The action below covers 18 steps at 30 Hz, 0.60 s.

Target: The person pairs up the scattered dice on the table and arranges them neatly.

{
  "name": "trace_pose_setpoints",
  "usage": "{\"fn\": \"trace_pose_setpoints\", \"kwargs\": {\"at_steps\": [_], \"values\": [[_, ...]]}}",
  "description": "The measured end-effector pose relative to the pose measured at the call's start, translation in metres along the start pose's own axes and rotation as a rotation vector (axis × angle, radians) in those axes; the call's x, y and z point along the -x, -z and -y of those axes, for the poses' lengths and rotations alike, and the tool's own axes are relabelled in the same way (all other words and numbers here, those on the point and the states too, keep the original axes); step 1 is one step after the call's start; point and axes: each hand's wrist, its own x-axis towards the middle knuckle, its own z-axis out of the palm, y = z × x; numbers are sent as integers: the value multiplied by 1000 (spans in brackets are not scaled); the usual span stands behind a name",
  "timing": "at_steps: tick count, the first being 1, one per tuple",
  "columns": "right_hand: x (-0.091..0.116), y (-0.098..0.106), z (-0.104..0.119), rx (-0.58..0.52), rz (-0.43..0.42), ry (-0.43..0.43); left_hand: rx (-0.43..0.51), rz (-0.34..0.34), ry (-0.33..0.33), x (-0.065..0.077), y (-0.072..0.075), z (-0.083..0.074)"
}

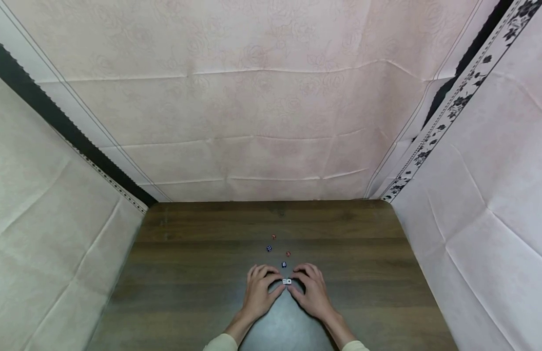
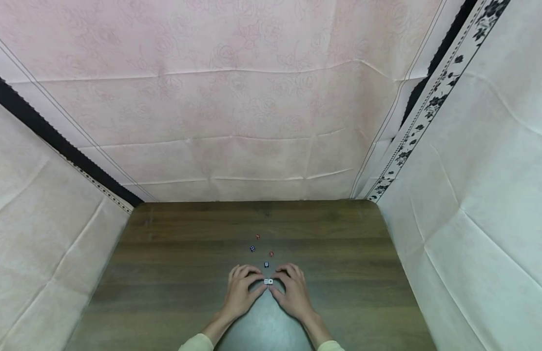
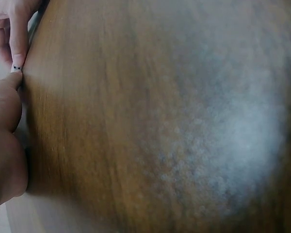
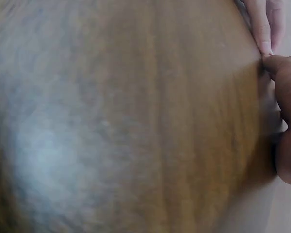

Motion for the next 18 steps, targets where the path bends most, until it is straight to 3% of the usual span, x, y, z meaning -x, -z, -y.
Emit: {"fn": "trace_pose_setpoints", "kwargs": {"at_steps": [7, 13, 18], "values": [[-10, 15, 4, -99, 48, -100, -10, -5, -11, 1, 0, 1], [-23, 18, 1, -46, 8, -87, -5, -7, -14, 2, -1, 4], [-36, 19, 0, -52, 36, -98, 28, -8, -13, 4, -7, 11]]}}
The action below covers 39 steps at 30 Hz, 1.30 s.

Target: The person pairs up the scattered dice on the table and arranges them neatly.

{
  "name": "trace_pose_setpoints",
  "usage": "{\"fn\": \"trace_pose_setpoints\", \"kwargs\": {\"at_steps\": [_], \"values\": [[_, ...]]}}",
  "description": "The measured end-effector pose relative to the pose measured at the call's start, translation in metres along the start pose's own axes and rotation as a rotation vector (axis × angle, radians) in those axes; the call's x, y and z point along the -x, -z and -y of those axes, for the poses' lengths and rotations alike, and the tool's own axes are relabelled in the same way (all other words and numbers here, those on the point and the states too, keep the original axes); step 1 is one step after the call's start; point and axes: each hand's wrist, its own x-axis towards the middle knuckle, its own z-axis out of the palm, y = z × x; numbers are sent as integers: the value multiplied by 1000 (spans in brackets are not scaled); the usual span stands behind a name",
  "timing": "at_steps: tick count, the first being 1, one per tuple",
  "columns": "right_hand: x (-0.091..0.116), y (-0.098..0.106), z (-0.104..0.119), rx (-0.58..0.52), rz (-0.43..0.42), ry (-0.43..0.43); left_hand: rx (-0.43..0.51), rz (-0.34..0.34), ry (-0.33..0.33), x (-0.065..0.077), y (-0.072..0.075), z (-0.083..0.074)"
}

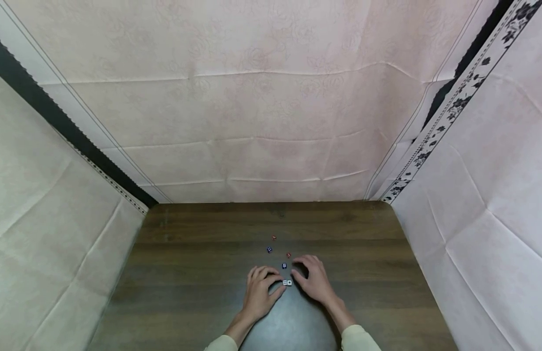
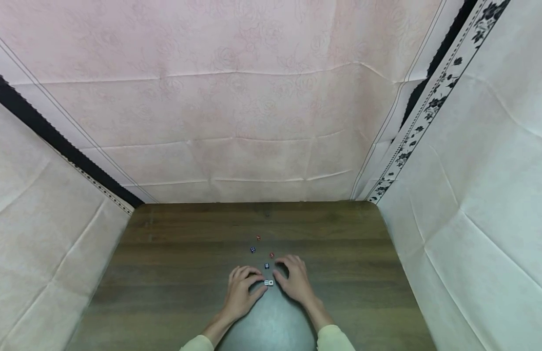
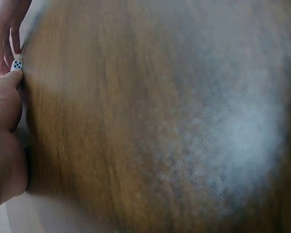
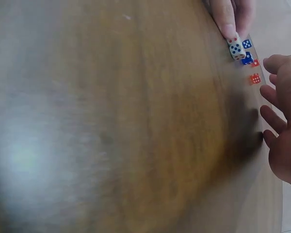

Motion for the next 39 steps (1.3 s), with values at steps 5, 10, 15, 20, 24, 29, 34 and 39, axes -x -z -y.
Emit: {"fn": "trace_pose_setpoints", "kwargs": {"at_steps": [5, 10, 15, 20, 24, 29, 34, 39], "values": [[-10, -3, -5, 12, 35, 25, 19, 0, -1, 2, -5, 7], [-17, -9, -8, -4, 80, 43, -5, -18, -35, 2, -6, 8], [-17, -15, -9, -34, 81, 35, -11, -30, -50, 2, -6, 8], [-15, -22, -10, -11, 16, 80, -13, -15, -28, 0, -1, 0], [-14, -24, -10, -3, -10, 99, -39, -21, -36, -1, 5, -7], [-15, -24, -8, -1, 1, 86, -50, -12, -22, -1, 7, -10], [-15, -25, -9, 2, 3, 77, -34, 16, 7, -2, 7, -9], [-15, -27, -9, 12, -15, 84, -34, -22, -36, 0, 2, -3]]}}
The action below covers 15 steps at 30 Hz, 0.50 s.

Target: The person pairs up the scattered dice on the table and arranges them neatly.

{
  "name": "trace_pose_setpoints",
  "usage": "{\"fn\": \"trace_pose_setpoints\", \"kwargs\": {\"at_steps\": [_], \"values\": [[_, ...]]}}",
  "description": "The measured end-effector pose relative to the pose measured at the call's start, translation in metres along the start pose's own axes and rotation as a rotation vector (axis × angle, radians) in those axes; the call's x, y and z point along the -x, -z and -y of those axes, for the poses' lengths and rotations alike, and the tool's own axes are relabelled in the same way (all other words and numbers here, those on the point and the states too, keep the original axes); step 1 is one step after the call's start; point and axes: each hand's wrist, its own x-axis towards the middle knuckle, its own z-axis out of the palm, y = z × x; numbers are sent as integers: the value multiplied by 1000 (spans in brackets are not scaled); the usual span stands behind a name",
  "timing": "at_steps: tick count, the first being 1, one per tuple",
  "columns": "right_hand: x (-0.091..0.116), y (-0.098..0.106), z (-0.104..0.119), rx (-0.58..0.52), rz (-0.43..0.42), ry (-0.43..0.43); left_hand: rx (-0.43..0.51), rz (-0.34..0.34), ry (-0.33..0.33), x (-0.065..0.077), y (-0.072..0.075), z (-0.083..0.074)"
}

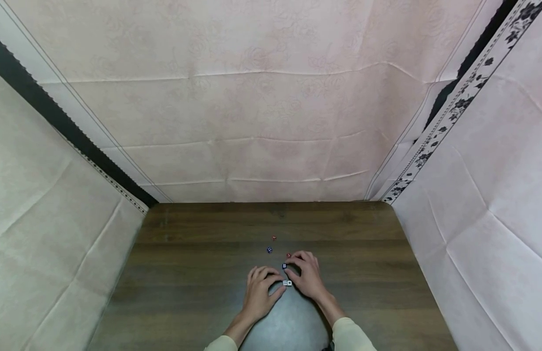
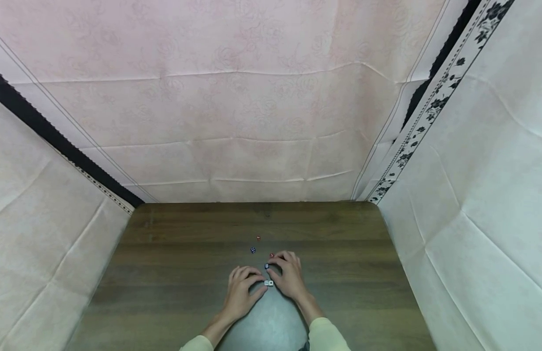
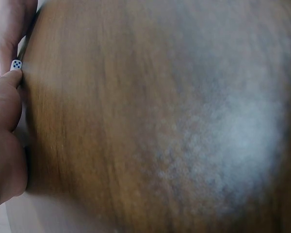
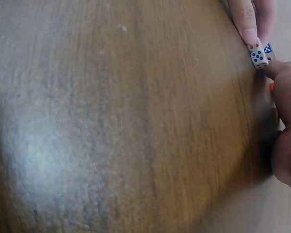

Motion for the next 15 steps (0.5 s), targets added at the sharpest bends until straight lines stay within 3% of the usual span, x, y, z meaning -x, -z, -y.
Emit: {"fn": "trace_pose_setpoints", "kwargs": {"at_steps": [4, 15], "values": [[0, -1, -1, 4, 0, -7, -23, -43, -47, 1, -4, 4], [1, -1, -1, 23, -19, -2, 11, 41, 54, -4, 5, -10]]}}
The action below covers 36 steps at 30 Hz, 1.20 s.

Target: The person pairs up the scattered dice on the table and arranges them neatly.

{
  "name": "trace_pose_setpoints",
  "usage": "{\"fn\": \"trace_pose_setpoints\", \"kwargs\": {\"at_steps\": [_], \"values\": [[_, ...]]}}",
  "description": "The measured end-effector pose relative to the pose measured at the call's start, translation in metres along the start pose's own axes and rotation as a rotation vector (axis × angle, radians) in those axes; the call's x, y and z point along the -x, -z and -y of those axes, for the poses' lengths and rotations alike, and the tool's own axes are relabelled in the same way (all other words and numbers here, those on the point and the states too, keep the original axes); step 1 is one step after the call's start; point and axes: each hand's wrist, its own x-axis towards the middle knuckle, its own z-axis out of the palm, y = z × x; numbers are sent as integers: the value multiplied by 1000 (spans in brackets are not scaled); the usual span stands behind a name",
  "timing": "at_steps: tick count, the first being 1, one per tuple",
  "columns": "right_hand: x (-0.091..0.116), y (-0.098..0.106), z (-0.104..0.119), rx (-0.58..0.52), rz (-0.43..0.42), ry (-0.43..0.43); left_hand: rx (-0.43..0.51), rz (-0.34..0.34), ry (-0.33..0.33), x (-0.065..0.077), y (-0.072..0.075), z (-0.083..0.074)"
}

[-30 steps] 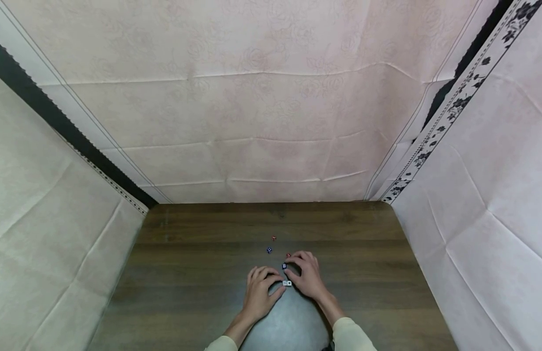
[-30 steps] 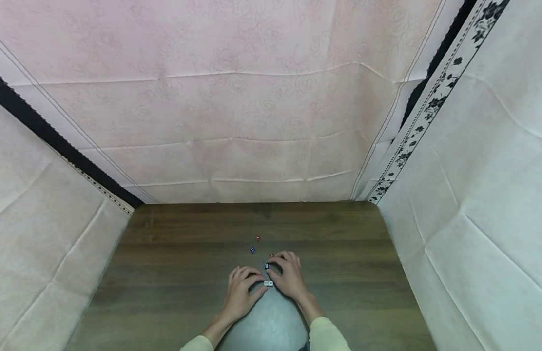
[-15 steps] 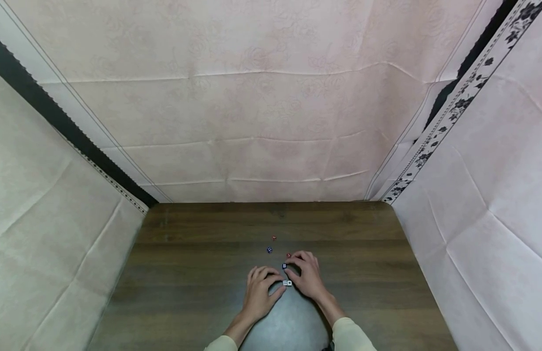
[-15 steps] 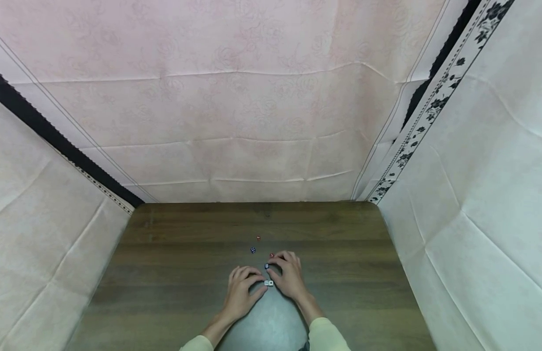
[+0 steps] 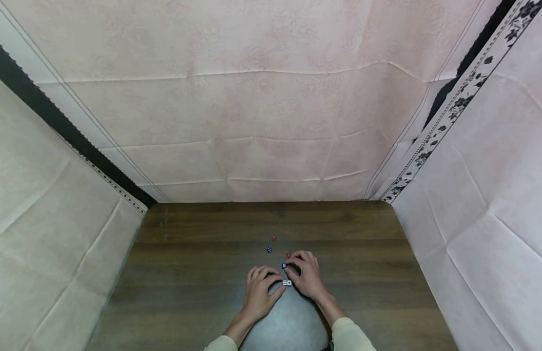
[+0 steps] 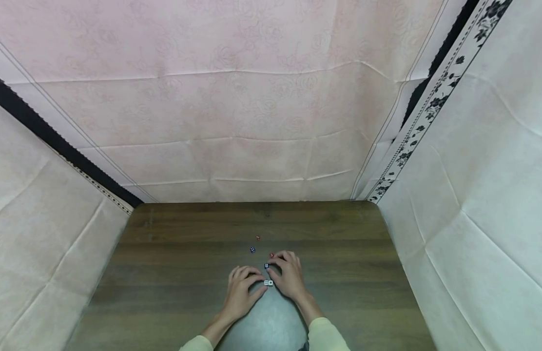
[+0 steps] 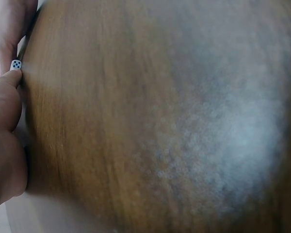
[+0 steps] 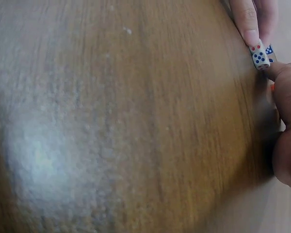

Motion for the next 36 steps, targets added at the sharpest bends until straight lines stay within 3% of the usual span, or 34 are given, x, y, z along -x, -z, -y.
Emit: {"fn": "trace_pose_setpoints", "kwargs": {"at_steps": [14, 36], "values": [[0, 0, -2, -67, 22, -67, -15, 6, 2, -2, 1, 0], [13, 18, 3, -42, -60, -26, 17, -3, 7, -1, -3, 3]]}}
